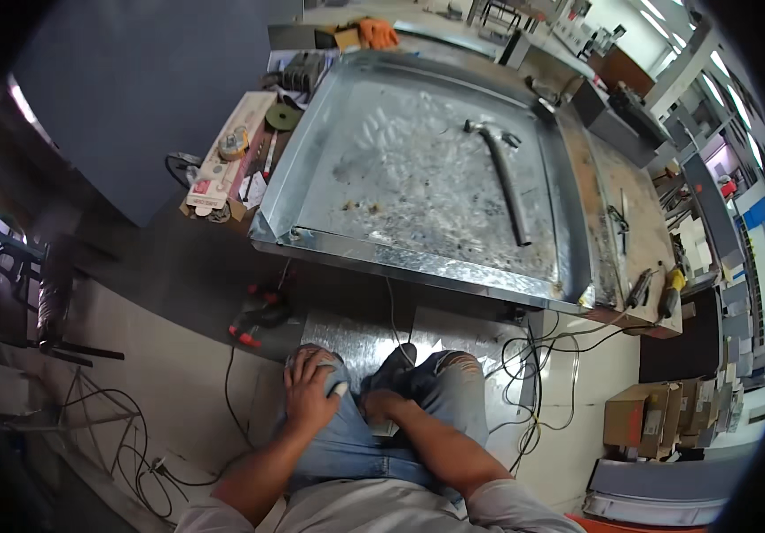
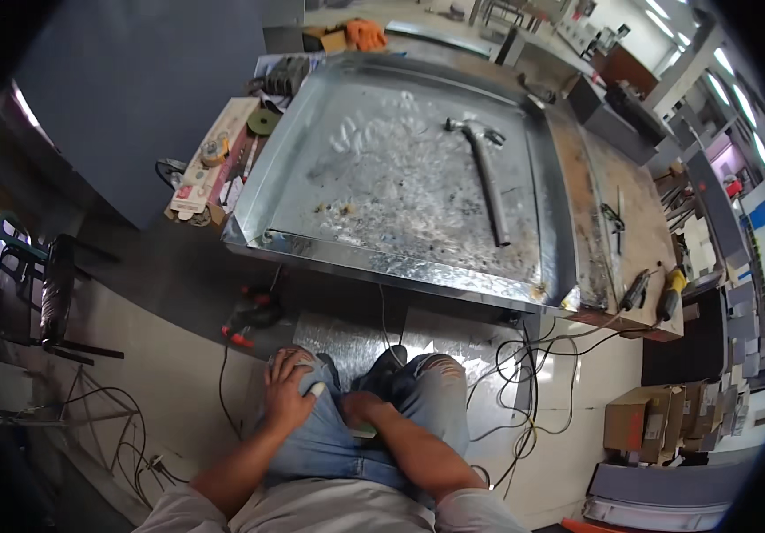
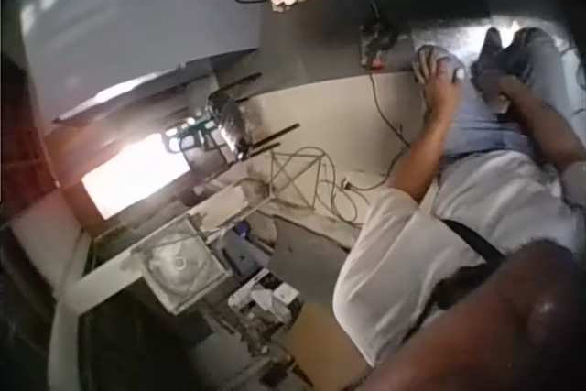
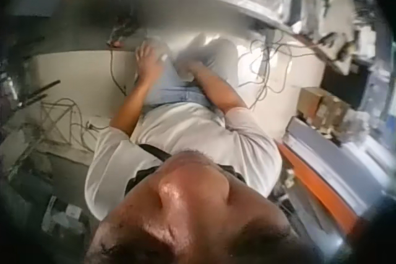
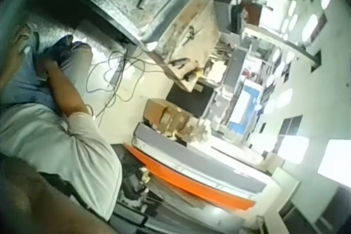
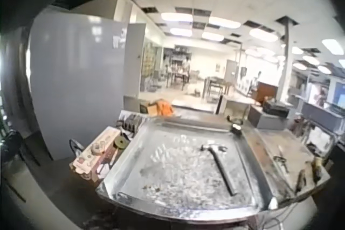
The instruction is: The person welds the corners of a metal tray on a workbench using a welding tool and a hammer. They then rotate the metal tray, weld additional spots, and touch the edges by hand.
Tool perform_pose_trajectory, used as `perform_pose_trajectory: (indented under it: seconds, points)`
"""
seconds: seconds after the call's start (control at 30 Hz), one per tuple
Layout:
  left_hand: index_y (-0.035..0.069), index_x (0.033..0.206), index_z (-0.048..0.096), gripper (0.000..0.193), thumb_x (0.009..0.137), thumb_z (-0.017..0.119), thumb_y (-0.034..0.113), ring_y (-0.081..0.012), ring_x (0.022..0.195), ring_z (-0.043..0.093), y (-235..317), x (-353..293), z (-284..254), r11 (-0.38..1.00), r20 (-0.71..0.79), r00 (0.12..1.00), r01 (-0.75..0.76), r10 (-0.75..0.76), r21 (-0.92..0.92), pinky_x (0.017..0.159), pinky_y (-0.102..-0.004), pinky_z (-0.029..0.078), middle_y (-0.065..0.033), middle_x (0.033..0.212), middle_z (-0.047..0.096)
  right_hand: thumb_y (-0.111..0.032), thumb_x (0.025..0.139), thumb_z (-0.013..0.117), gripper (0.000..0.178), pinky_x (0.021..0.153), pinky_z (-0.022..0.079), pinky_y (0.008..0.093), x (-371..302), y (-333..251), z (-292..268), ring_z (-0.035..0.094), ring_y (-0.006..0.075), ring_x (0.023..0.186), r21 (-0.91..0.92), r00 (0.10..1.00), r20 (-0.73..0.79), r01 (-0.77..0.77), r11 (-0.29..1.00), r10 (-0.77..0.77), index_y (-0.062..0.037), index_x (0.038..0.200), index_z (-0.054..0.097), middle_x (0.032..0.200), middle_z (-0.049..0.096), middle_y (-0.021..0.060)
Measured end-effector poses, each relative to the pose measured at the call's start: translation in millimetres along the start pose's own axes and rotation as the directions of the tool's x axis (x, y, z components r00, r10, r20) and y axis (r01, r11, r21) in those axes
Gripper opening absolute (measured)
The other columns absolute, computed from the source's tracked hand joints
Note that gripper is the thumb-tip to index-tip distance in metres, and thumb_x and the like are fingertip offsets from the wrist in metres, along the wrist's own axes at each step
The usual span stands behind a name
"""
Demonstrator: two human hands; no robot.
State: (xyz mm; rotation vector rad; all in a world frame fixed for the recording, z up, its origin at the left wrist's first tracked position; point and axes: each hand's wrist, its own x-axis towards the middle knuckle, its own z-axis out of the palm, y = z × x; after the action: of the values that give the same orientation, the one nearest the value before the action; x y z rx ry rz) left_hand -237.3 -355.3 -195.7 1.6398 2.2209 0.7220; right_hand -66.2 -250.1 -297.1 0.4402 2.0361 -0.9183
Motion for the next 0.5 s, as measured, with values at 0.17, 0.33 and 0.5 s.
perform_pose_trajectory:
  seconds: [0.17, 0.33, 0.5]
  points:
    - [0.009, 0.112, 0.07, 0.04, 0.078, 0.082, 0.026, -0.0367, 0.144, 0.037, -8, -7, -4, 0.997, 0.032, 0.997, -0.067, 0.066, 0.027, 0.118, -0.0554, 0.025, -0.0088, 0.143, 0.055, -0.04, 0.087, 0.073, 0.055, 0.089, 0.055, 0.0469, -98, 13, -33, 0.069, 0.039, 0.104, 0.196, 0.705, -0.708, 0.148, 0.969, 0.035, -0.0083, 0.13, 0.06, 0.111, 0.073, 0.0188]
    - [0.007, 0.114, 0.069, 0.041, 0.083, 0.078, 0.031, -0.0353, 0.14, 0.044, -2, 30, 23, 0.93, 0.128, 0.921, -0.359, 0.367, -0.082, 0.115, -0.056, 0.031, -0.0126, 0.138, 0.059, -0.036, 0.088, 0.075, 0.047, 0.085, 0.055, 0.047, -159, 48, -28, 0.069, 0.0401, 0.099, 0.203, 0.488, -0.862, 0.087, 0.975, 0.136, -0.0056, 0.122, 0.065, 0.107, 0.073, 0.0192]
    - [0.009, 0.121, 0.067, 0.043, 0.085, 0.073, 0.032, -0.0332, 0.13, 0.054, 18, 41, 51, 0.943, 0.456, 0.85, -0.326, 0.264, 0.063, 0.11, -0.0491, 0.04, -0.0146, 0.13, 0.065, -0.027, 0.089, 0.077, 0.029, 0.073, 0.056, 0.0387, -301, -32, -66, 0.072, 0.0283, 0.08, 0.08, 0.237, -0.971, 0.48, 0.874, -0.042, -0.0037, 0.105, 0.07, 0.089, 0.072, 0.0136]
